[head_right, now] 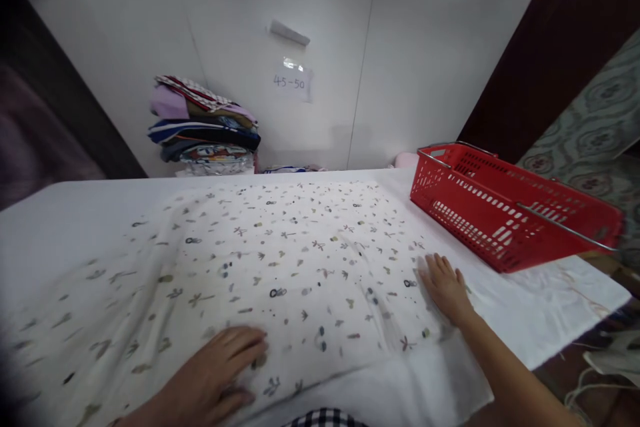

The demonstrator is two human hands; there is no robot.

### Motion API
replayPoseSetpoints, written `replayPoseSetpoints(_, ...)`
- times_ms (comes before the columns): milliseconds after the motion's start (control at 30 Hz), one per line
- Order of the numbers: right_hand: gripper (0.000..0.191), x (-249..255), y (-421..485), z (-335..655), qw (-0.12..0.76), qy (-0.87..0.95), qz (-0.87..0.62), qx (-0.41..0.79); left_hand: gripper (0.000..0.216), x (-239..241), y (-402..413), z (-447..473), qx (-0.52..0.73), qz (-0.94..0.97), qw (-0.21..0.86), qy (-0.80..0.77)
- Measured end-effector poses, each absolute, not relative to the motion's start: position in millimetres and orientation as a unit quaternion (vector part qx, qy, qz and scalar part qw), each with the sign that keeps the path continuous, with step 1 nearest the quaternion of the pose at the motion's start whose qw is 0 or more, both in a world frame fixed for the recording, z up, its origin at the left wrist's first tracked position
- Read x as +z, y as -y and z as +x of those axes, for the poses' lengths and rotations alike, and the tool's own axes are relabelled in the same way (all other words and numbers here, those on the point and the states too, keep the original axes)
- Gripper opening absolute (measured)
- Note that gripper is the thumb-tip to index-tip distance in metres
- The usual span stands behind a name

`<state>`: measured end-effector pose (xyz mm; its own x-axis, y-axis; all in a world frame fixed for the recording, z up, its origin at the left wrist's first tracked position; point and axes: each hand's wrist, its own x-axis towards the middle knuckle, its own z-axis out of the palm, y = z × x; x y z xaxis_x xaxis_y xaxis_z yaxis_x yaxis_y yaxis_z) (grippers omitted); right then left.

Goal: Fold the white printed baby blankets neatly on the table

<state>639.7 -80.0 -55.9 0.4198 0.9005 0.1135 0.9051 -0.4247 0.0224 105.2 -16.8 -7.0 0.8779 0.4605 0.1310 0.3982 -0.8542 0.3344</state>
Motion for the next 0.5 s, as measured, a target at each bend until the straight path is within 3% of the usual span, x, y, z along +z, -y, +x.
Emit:
replayPoseSetpoints(200, 0.039, -62.1, 121.3, 655.5, -0.034, 0.577, -0.812, -0.076, 0.030, -8.6, 41.2, 93.8, 0.134, 0.941, 0.126, -0.283)
replayPoseSetpoints(367, 0.039, -57.9, 121.0, 649.1, -0.035, 0.586, -0.806, -0.077, 0.022, -9.1, 56.9, 91.0, 0.126, 0.941, 0.117, -0.290)
replayPoseSetpoints(500, 0.046, -48.0, 117.5, 647.0, 0.019, 0.531, -0.845, -0.058, 0.020, -12.8, 67.8, 85.1, 0.133, 0.928, 0.113, -0.330)
